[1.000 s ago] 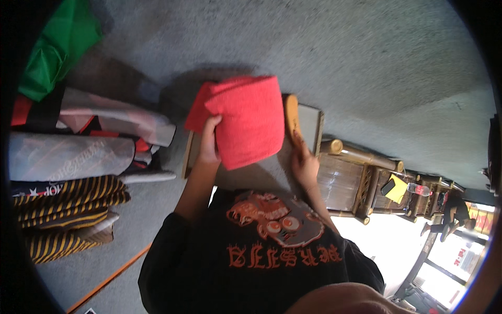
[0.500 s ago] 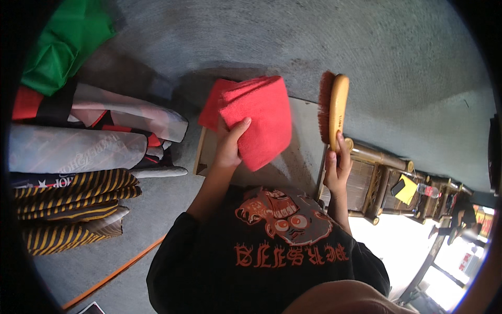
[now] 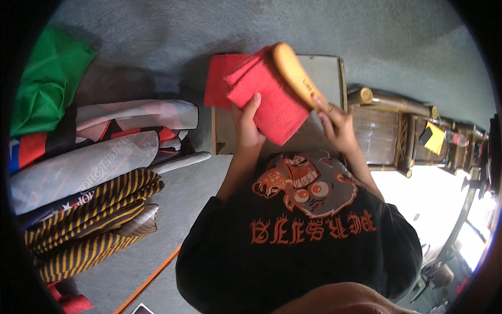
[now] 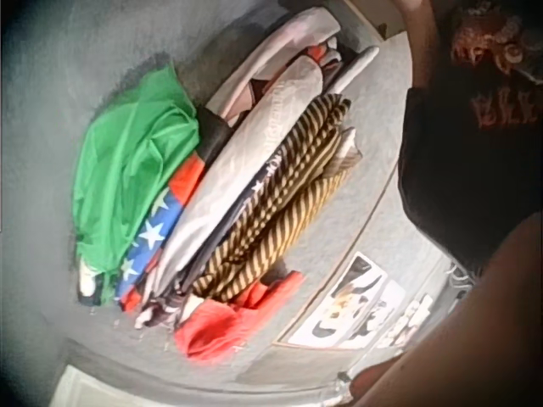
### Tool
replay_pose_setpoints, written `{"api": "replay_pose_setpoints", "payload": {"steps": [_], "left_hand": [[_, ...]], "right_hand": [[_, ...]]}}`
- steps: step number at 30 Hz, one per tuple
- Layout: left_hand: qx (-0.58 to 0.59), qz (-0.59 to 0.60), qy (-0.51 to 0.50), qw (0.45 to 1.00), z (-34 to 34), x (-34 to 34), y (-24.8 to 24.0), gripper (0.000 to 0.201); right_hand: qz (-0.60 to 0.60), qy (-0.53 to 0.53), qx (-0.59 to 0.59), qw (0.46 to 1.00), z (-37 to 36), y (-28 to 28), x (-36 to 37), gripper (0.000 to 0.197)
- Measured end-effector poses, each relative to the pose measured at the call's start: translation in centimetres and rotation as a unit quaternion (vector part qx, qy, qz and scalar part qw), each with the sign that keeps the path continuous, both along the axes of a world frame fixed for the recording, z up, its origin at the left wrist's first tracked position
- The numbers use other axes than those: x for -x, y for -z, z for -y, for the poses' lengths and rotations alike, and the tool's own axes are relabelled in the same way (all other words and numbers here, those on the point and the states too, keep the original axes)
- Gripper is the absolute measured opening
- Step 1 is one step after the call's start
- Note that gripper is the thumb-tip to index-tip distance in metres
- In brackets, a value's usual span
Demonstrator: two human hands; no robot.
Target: The person brushes a pink towel with a wooden brush and folds it, then repeats the process for another pink towel, stacking them together.
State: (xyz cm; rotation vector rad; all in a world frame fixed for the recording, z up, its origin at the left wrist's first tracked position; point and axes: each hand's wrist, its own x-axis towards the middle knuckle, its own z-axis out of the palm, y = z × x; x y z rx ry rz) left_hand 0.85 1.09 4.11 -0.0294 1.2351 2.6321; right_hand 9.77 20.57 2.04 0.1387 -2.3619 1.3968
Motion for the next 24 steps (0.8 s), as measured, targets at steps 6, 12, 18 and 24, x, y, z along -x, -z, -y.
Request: {"api": "replay_pose_setpoints", "payload": {"steps": [6, 12, 18, 24], "left_hand": [[0.019, 0.01, 0.051, 0.998, 0.9, -0.1, -2.4, 0.044], [0.062, -0.017, -0.032, 0.997, 1.5, 1.9, -1.5, 0.044], [0.024, 0.024, -0.077, 0.996, 2.4, 2.2, -2.6, 0.05], [0.01, 0.044, -0.057, 0.997, 3.7, 2.4, -1.8, 0.051]], "right_hand": [[0.073, 0.139, 0.01, 0.988, -3.5, 0.0, -0.3, 0.043], [0.099, 0.078, 0.04, 0.991, -3.1, -1.1, -0.6, 0.04], [0.3, 0.121, -0.037, 0.946, -2.5, 1.1, -0.2, 0.044], [0.258, 0.06, -0.096, 0.96, -2.4, 3.1, -0.4, 0.043]]}}
